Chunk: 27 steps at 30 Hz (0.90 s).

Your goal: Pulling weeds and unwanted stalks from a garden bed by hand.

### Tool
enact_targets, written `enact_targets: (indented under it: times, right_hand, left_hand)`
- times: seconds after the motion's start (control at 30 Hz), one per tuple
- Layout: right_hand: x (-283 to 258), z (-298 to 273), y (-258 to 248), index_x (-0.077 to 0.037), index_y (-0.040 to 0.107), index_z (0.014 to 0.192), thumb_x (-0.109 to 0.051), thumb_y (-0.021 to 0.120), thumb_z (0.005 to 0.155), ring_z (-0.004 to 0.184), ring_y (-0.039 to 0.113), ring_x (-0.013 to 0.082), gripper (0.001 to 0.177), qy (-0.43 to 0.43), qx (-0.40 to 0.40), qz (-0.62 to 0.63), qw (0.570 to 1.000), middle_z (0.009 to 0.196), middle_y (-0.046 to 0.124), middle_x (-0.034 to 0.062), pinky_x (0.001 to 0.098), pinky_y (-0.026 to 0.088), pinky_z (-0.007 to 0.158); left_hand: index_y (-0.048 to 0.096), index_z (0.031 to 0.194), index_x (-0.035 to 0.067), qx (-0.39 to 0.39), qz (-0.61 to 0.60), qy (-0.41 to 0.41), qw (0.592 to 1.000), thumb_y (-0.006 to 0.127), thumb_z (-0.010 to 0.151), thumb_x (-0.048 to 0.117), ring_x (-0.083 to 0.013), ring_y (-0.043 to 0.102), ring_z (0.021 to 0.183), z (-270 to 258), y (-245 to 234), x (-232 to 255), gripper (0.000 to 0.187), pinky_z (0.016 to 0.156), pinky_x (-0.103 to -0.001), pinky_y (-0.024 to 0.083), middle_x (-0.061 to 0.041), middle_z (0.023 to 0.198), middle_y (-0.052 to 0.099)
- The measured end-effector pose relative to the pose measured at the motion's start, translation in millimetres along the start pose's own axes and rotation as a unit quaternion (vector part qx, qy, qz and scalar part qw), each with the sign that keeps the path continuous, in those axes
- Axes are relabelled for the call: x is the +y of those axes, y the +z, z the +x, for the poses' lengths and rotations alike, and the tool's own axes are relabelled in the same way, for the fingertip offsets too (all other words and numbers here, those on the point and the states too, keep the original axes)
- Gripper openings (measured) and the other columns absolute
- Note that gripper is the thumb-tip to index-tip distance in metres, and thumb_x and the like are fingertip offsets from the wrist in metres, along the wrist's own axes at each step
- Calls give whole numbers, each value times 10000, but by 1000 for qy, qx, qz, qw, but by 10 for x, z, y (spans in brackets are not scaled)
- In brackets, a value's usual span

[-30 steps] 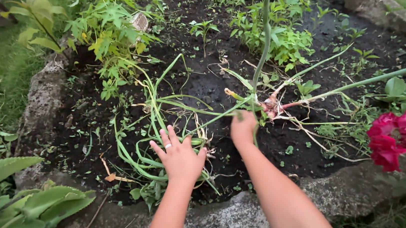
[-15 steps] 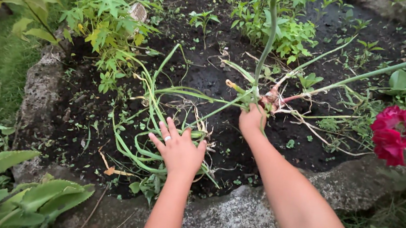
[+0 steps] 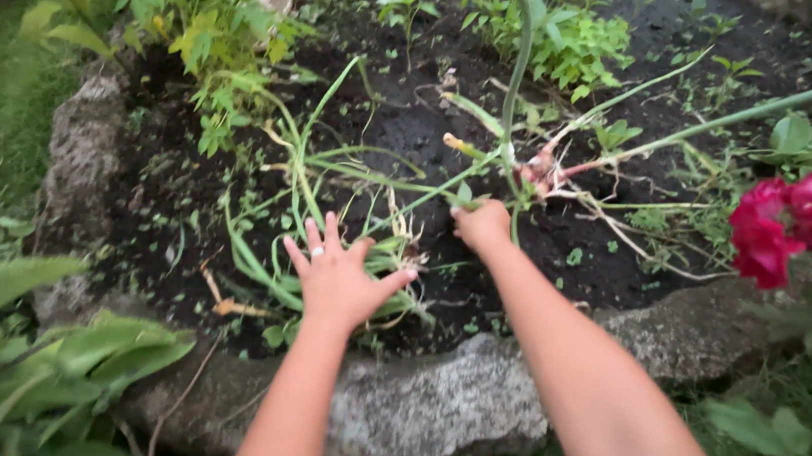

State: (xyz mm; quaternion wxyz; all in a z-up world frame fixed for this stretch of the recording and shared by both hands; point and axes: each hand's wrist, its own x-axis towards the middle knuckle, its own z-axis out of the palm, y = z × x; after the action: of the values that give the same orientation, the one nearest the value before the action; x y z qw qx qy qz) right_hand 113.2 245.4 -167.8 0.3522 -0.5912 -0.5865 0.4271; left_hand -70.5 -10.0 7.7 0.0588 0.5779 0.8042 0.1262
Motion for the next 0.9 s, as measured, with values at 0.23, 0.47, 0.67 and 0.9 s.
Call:
enact_targets:
  times: [0.23, 0.47, 0.67, 0.9]
  right_hand:
    - [-1377, -894, -254, -20, 674, 1040, -142, 720, 925, 713, 682, 175, 173, 212, -441, 49, 871, 845, 672, 51, 370, 655, 671]
    - [-2119, -1865, 299, -53, 693, 1171, -128, 766, 822, 703, 688, 162, 364, 58, -600, -106, 790, 936, 715, 87, 341, 623, 623]
    - [-2111, -2104, 479, -184, 651, 1340, -110, 793, 782, 972, 686, 176, 580, -77, -619, -293, 724, 1227, 717, 67, 337, 625, 767]
    - [-2334, -1550, -396, -33, 685, 1301, -196, 744, 845, 1025, 738, 241, 488, 96, -543, -173, 816, 1238, 744, 132, 381, 641, 752]
  left_hand:
    - [699, 1298, 239, -35, 34, -17, 999, 565, 723, 888, -437, 113, 1547, -188, -69, -534, 877, 1202, -662, -28, -226, 1647, 232]
    - [746, 1223, 339, 95, -142, -35, 985, 789, 725, 545, -407, 283, 1488, -85, 39, -1303, 540, 1179, -601, 178, -196, 1599, 369]
    - [784, 1126, 290, 213, -245, -97, 941, 797, 796, 450, -375, 427, 1440, -38, -56, -1174, 367, 1182, -551, 269, -186, 1523, 507]
    - [689, 1184, 122, 340, -210, -8, 917, 690, 970, 362, -346, 436, 1414, -240, -153, -442, 321, 1225, -563, 277, -142, 1471, 531]
